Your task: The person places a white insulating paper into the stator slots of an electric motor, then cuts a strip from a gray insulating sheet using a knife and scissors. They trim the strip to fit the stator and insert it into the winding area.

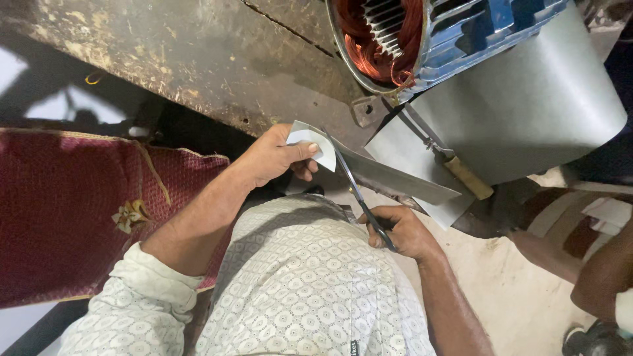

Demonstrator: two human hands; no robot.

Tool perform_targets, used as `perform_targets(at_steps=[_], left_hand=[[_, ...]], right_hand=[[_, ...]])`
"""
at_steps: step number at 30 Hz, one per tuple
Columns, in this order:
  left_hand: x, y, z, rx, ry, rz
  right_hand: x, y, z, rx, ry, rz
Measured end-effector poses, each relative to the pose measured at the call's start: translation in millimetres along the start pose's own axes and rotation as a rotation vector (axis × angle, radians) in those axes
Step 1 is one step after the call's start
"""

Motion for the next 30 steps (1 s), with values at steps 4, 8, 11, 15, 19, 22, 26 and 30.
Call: perform_targets(at_steps=[4,8,11,15,19,22,26,30], left_hand=[[-1.5,-4.8,-2.5,0.012,0.021,0.018],[4.8,-9.5,-17.7,0.066,0.008,0.03],[3.1,-10.6,-22.4,0.1,0.031,-0.028],[6.1,-10.5,-15.9,0.082,-0.014,0.02],[3.3,-9.3,-11.7,0.092,-0.034,0.046],[-1.0,-8.9,-12.9,0.121,-0.032,0.046],[-6.6,-8.0,-13.7,0.141,-0.047,0.053],[-10.1,-7.9,-12.2,0.136,-0.114,0.087]], right_hand=[[3.1,-1.6,-0.3,-0.009,-0.038,0.009],[8.5,-5.4,-4.2,0.019,-0.071,0.038],[12.2,-9.2,-6.7,0.017,-0.066,0.064],[10.5,-11.2,-8.2,0.015,-0.07,0.028],[10.5,-11.0,-6.3,0.003,-0.056,0.025],[8.4,-10.4,-4.2,-0.025,-0.048,0.009],[7.2,-9.2,-4.5,-0.031,-0.09,0.011],[7.8,-7.3,-3.6,-0.017,-0.061,0.022]])
Point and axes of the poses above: each hand's wrist, its own y-axis away from the middle knuckle, its own z-axis out of the back of the hand, x = y × z, the point moved 8 cm from there along -y, towards the middle knuckle, and after that the axes turned 7 degrees about -y, right-handed, at the moved point
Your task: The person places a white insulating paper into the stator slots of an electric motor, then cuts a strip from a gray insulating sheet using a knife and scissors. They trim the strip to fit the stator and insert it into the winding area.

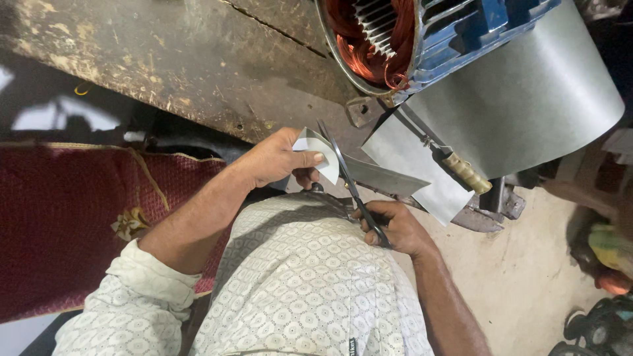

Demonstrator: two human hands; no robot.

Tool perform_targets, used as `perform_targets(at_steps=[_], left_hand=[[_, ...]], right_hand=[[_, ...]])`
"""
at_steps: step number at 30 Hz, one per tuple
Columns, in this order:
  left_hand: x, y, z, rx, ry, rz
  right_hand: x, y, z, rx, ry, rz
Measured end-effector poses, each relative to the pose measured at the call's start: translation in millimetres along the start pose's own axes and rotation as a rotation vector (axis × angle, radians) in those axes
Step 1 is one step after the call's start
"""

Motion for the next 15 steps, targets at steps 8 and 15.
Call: perform_targets(at_steps=[8,15], left_hand=[[-13.4,6.7,4.9,0.014,-0.185,0.109],[-25.2,14.3,11.3,0.022,-0.352,0.243]], right_hand=[[0.7,1.4,0.3,0.016,0.065,0.01],[2.7,0.5,-0.5,0.008,0.084,0.017]])
Point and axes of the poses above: each hand's wrist, its own y-axis away from the middle knuckle, its own z-axis out of the back of the hand, x = y × z, the point moved 8 cm from there along -y, towards the middle knuckle, and after that the axes turned 7 degrees about -y, right-handed, at the moved point
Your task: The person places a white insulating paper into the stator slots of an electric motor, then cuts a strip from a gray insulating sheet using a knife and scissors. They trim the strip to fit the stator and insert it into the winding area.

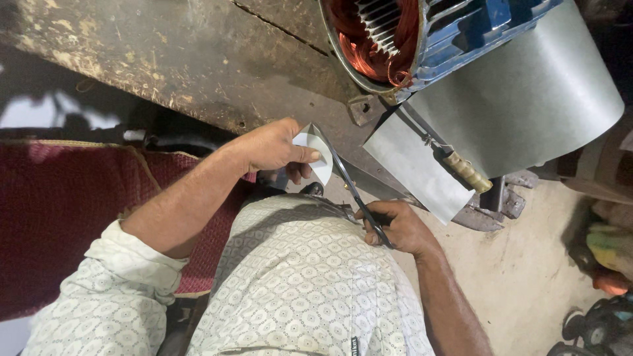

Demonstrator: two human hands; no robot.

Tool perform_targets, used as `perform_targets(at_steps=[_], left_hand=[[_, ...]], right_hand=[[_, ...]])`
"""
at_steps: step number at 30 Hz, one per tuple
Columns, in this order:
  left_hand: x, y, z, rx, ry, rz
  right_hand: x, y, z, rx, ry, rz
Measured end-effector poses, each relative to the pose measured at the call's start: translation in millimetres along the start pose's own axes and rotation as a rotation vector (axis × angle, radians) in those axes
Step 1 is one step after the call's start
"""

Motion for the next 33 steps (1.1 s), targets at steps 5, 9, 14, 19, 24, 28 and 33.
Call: perform_targets(at_steps=[5,9,14,19,24,28,33], left_hand=[[2.9,-3.9,4.4,-0.017,0.027,0.034],[2.1,-11.8,4.5,0.027,0.076,-0.017],[2.7,-19.9,6.2,0.063,0.123,-0.053],[6.6,-25.3,8.4,0.062,0.137,-0.042],[6.3,-31.1,9.0,0.072,0.187,-0.08],[2.8,-34.0,11.1,0.084,0.214,-0.134],[-7.5,-34.3,24.3,0.062,0.286,-0.124]], right_hand=[[6.3,-0.2,3.8,-0.063,0.092,-0.019],[7.0,-0.4,8.4,-0.135,0.236,-0.087],[10.0,-2.3,9.8,-0.13,0.191,-0.053],[14.7,-6.0,10.9,-0.115,0.185,0.048],[16.7,-9.2,10.5,-0.111,0.146,0.102],[19.4,-12.1,11.5,-0.142,0.045,0.083],[63.8,-31.9,15.8,-0.352,0.329,0.271]])
Point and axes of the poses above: each hand's wrist, its own y-axis away from the middle knuckle, its own z-axis out of the back of the hand, x = y × z, the point moved 8 cm from there along -y, towards the middle knuckle, and after that the axes turned 7 degrees about -y, right-handed, at the moved point
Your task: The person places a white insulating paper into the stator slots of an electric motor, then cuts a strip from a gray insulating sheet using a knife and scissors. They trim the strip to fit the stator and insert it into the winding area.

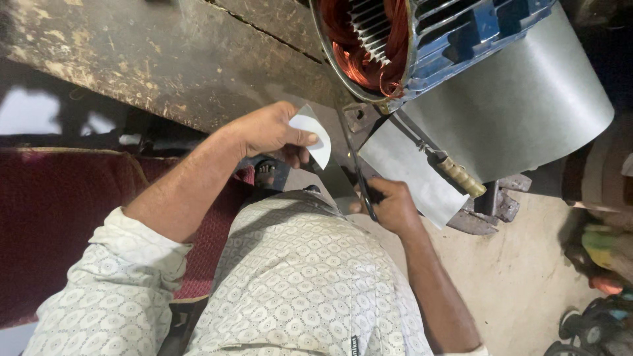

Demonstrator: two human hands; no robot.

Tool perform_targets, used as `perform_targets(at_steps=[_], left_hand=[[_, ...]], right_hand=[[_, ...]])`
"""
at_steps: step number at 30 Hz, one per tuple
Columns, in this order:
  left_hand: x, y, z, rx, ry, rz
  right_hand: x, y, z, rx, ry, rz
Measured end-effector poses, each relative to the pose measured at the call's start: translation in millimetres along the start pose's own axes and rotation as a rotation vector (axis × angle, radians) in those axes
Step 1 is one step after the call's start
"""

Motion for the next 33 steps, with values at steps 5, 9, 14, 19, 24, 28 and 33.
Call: perform_targets(at_steps=[5,9,14,19,24,28,33], left_hand=[[-23.6,7.0,28.2,-0.14,-0.027,-0.102],[-3.6,20.6,32.7,-0.192,0.113,-0.067],[23.9,45.0,18.1,-0.182,0.16,-0.141],[42.3,67.1,12.7,-0.191,0.01,-0.076],[42.1,76.3,15.5,-0.162,-0.01,-0.075],[31.6,72.9,10.2,-0.116,0.03,-0.193],[25.2,69.4,-2.9,-0.107,-0.023,-0.198]], right_hand=[[35.2,-27.7,-12.0,-0.163,0.399,0.089],[57.3,-26.3,-14.5,-0.225,0.464,0.238],[63.1,-32.1,-29.7,-0.08,0.496,0.267],[82.4,-55.6,-35.0,0.078,0.54,0.302],[123.6,-71.5,-6.6,-0.148,0.579,0.392],[142.3,-49.0,-12.9,-0.188,0.568,0.43],[120.9,-43.3,-42.7,0.135,-0.17,0.202]])
Point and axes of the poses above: each hand's wrist, its own y-axis away from the middle knuckle, its own z-axis out of the back of the hand, x = y × z, the point moved 8 cm from there along -y, towards the middle knuckle, and after that the axes turned 7 degrees about -y, right-handed, at the moved point
